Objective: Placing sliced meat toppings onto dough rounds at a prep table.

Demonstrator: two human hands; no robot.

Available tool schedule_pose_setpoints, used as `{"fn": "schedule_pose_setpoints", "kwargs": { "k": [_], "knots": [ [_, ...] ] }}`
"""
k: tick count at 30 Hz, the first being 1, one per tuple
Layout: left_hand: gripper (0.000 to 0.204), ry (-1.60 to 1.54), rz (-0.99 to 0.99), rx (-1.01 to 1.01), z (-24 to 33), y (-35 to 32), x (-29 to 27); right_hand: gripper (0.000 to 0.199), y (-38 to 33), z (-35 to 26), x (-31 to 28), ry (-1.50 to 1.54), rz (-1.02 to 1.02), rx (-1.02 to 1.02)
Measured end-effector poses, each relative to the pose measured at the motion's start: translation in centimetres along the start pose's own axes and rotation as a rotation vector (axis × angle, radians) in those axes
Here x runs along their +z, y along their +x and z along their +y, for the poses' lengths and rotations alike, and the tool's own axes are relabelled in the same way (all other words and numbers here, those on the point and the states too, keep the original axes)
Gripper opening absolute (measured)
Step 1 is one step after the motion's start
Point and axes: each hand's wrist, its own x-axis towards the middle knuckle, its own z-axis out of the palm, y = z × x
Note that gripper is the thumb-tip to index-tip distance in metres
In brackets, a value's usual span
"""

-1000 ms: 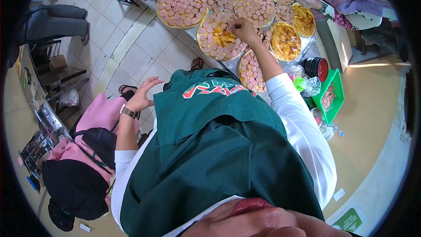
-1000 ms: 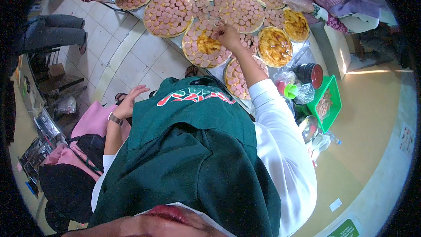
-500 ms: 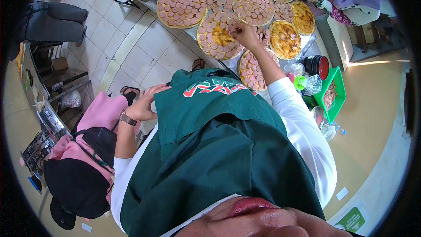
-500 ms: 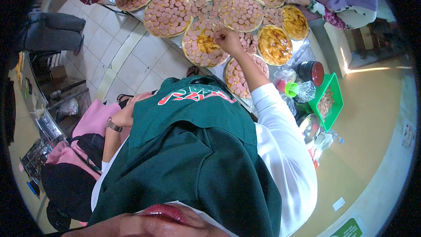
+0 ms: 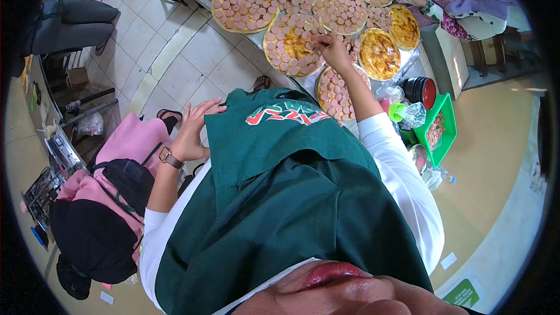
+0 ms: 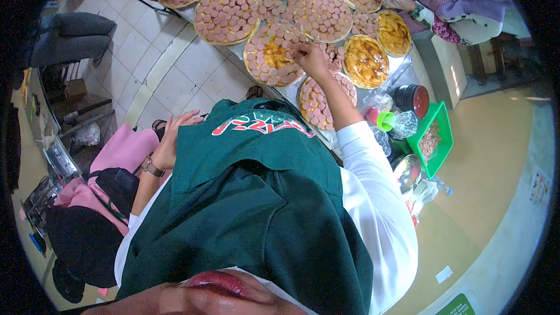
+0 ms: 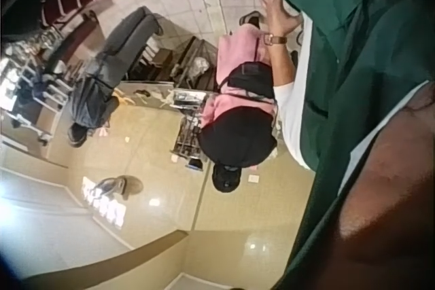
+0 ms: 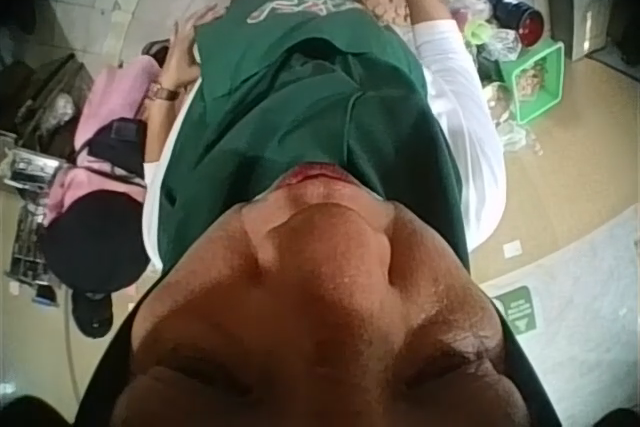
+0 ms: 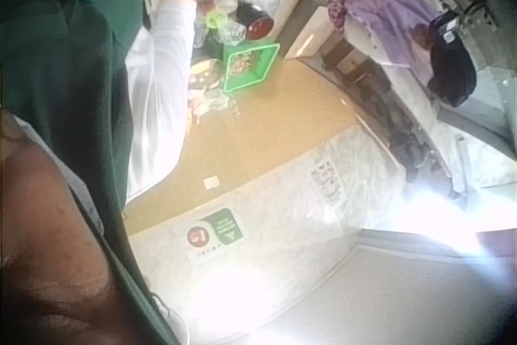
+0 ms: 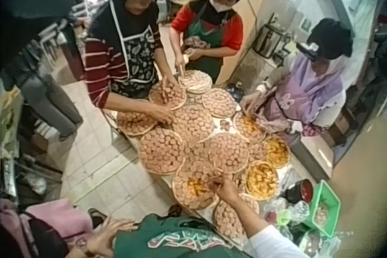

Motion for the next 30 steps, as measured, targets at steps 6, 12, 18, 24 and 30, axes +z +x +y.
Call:
{"fn": "schedule_pose_setpoints", "kwargs": {
  "k": [6, 12, 18, 24, 30],
  "knots": [
    [0.068, 0.091, 0.187, 0.133, -0.3, -0.4, 0.9, 0.014, 1.9, 0.1, 2.3, -0.031, -0.025, 0.112],
    [0.063, 0.151, 0.336, 0.166, -0.8, -1.6, 1.9, 0.016, 1.8, -1.4, 2.0, -0.361, -0.027, 0.092],
    [0.065, 0.155, 0.432, 0.202, -2.1, -2.3, 3.2, 0.017, 0.0, -1.3, 1.2, -0.52, 0.06, -0.017],
    [0.072, 0.163, 0.406, 0.193, -1.9, -2.1, 2.8, 0.02, 0.7, -0.2, 1.0, -0.506, -0.004, -0.046],
    [0.086, -0.005, 0.266, 0.066, -0.8, -1.5, 1.9, 0.021, 0.4, 0.4, 0.2, 0.141, -0.086, 0.177]
  ]
}}
